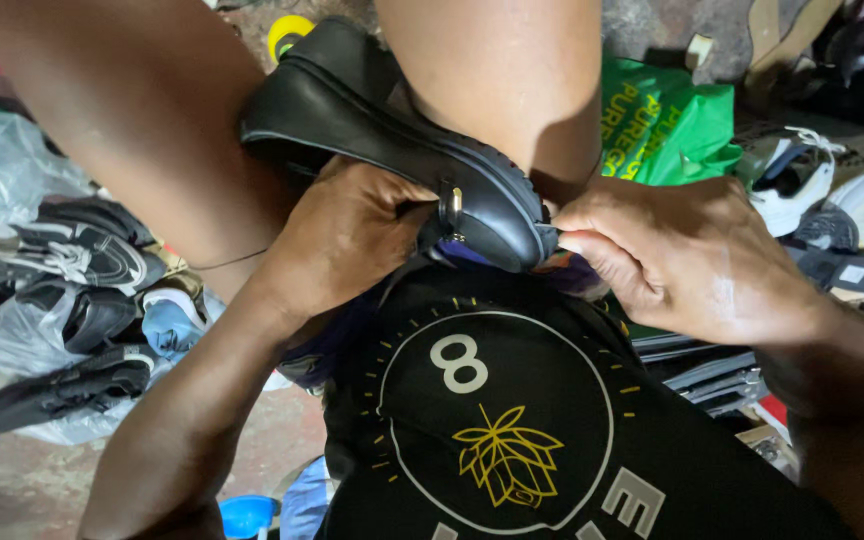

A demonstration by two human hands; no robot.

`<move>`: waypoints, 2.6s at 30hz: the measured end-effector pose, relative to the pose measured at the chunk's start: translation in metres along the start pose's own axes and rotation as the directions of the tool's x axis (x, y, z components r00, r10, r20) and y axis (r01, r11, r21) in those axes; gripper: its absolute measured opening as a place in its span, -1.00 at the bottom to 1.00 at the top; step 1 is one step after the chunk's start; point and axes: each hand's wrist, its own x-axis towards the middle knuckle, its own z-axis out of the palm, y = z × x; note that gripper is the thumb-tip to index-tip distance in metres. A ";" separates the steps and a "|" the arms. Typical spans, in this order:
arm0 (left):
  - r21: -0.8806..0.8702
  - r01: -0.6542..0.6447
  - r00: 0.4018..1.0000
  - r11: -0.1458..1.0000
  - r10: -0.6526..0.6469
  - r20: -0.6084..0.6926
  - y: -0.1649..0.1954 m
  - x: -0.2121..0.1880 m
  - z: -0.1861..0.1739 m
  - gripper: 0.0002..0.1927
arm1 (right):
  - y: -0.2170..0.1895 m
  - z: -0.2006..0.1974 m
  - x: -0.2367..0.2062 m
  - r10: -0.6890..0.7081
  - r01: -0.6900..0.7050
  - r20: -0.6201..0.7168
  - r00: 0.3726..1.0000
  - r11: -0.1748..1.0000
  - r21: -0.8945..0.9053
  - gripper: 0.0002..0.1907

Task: The person sits with a black heeled shoe held on their lap and hand-stitches the shoe upper to the sole using a needle and thread. They repeatedly push the needle through the sole edge, pull the thread taut, and reposition the shoe to continue stitching along the seam.

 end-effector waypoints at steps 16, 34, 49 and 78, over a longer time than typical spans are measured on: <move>0.092 0.103 0.989 0.990 -0.112 0.100 0.003 0.005 -0.005 -0.79 | -0.015 0.013 -0.002 0.027 -0.029 -0.083 0.996 0.999 -0.031 -0.83; 0.122 0.185 0.963 0.975 -0.204 0.175 0.000 0.015 -0.008 -0.76 | -0.024 0.031 -0.002 0.009 -0.024 -0.269 0.963 0.998 -0.055 -0.86; -0.086 -0.160 0.981 0.983 0.169 0.099 -0.001 0.008 -0.013 -0.73 | -0.010 -0.004 0.017 0.464 -0.110 0.414 0.783 0.759 -0.642 -0.64; 0.536 -0.377 0.789 0.755 0.565 -0.242 0.085 -0.007 0.050 -0.64 | 0.033 -0.032 -0.025 0.023 -0.078 -0.155 0.988 0.932 -0.355 -0.43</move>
